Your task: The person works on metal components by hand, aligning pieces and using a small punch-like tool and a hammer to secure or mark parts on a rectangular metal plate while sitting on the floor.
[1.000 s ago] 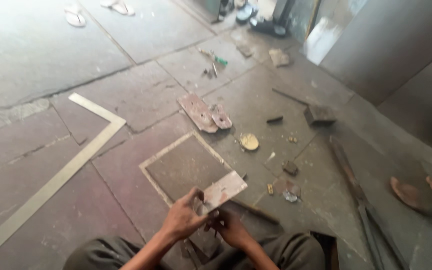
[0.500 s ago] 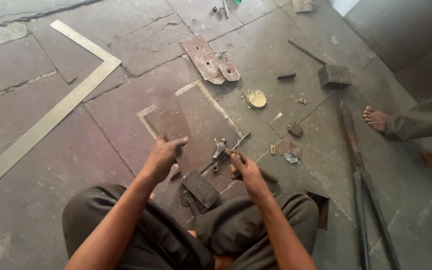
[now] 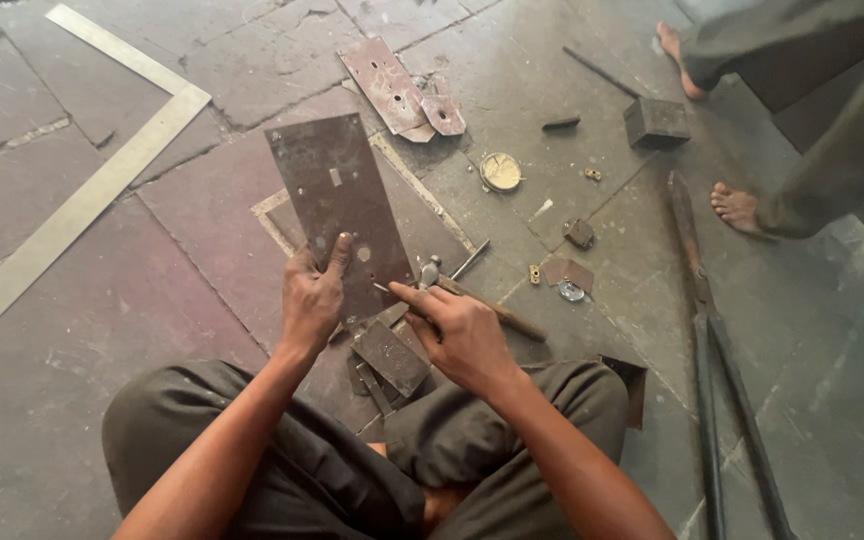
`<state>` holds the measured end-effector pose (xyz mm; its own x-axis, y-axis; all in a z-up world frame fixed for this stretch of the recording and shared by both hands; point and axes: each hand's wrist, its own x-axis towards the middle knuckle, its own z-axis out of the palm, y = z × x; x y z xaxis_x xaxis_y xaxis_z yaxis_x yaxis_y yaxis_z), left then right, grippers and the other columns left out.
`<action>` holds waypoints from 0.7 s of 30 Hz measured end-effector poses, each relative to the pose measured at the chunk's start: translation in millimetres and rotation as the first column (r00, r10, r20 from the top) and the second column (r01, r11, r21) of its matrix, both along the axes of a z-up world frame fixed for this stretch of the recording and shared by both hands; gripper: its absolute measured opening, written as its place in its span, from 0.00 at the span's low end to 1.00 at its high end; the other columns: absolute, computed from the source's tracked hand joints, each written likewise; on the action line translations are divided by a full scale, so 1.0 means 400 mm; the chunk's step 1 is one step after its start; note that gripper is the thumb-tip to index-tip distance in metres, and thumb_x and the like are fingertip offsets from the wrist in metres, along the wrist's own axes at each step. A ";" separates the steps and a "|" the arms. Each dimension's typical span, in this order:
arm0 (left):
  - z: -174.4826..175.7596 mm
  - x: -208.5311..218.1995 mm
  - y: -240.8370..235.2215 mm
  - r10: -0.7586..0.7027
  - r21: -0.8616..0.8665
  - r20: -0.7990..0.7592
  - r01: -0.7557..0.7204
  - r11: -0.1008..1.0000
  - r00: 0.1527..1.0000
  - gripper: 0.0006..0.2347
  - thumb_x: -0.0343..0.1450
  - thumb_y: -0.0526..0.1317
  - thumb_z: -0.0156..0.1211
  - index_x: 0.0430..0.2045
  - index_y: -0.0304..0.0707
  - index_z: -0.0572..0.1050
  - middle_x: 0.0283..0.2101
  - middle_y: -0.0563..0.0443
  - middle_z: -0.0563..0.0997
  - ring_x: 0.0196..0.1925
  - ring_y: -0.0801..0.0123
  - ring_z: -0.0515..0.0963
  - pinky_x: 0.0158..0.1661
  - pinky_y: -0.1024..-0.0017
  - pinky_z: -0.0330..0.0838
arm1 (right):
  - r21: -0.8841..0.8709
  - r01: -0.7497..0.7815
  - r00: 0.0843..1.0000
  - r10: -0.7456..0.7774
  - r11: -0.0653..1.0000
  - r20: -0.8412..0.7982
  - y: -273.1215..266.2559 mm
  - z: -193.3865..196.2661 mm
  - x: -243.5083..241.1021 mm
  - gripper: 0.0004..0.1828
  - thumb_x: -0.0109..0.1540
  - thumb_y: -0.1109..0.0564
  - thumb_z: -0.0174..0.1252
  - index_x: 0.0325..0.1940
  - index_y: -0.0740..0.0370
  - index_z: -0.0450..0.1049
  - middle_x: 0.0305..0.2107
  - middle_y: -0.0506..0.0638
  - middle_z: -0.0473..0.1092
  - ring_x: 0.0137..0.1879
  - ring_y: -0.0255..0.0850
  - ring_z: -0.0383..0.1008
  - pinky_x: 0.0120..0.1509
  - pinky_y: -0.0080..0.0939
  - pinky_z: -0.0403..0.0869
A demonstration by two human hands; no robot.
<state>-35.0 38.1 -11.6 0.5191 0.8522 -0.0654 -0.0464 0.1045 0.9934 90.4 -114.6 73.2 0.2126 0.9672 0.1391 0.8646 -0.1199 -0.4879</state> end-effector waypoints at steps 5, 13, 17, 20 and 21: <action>0.026 -0.003 0.001 -0.005 0.012 -0.079 0.006 1.000 0.997 0.19 0.75 0.53 0.58 0.33 0.33 0.81 0.24 0.52 0.82 0.21 0.77 0.76 0.23 0.74 0.69 | 0.048 -0.012 0.991 0.005 0.999 0.132 0.009 -0.005 -0.012 0.21 0.62 0.57 0.59 0.60 0.54 0.76 0.32 0.50 0.74 0.37 0.49 0.76 0.43 0.50 0.72; 0.053 -0.011 0.006 -0.028 0.087 -0.081 0.035 0.996 0.996 0.17 0.75 0.51 0.59 0.35 0.32 0.81 0.25 0.52 0.83 0.26 0.77 0.79 0.26 0.73 0.71 | -0.095 0.064 0.998 -0.063 0.993 0.008 0.030 0.028 -0.017 0.18 0.63 0.55 0.58 0.57 0.51 0.78 0.35 0.50 0.77 0.37 0.47 0.78 0.42 0.48 0.75; 0.053 -0.013 0.013 -0.066 0.091 -0.104 0.076 0.993 0.992 0.17 0.74 0.51 0.58 0.36 0.32 0.81 0.27 0.51 0.84 0.27 0.76 0.81 0.27 0.73 0.74 | -0.112 0.112 0.992 -0.118 0.987 -0.050 0.030 0.044 -0.013 0.18 0.62 0.54 0.59 0.56 0.50 0.79 0.39 0.49 0.77 0.39 0.47 0.80 0.42 0.48 0.76; 0.042 -0.012 0.013 -0.083 0.097 0.002 0.083 0.992 0.997 0.17 0.75 0.50 0.59 0.38 0.31 0.81 0.29 0.50 0.85 0.30 0.75 0.81 0.30 0.73 0.75 | -0.162 0.122 0.993 -0.120 0.979 0.024 0.027 0.028 -0.007 0.18 0.62 0.54 0.59 0.57 0.50 0.79 0.38 0.48 0.78 0.37 0.46 0.79 0.42 0.47 0.75; 0.039 -0.009 0.009 -0.082 0.097 0.001 0.082 0.992 0.997 0.17 0.75 0.50 0.59 0.38 0.31 0.81 0.29 0.50 0.85 0.30 0.75 0.81 0.30 0.73 0.75 | -0.173 0.100 0.992 -0.084 0.980 0.095 0.026 0.015 -0.004 0.19 0.62 0.55 0.58 0.57 0.51 0.79 0.37 0.48 0.78 0.35 0.46 0.79 0.42 0.47 0.75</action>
<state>-38.6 41.5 3.8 0.5875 0.8090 0.0183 -0.0471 0.0116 0.9988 89.0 -104.3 79.4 0.2965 0.9550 -0.0104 0.8841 -0.2786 -0.3752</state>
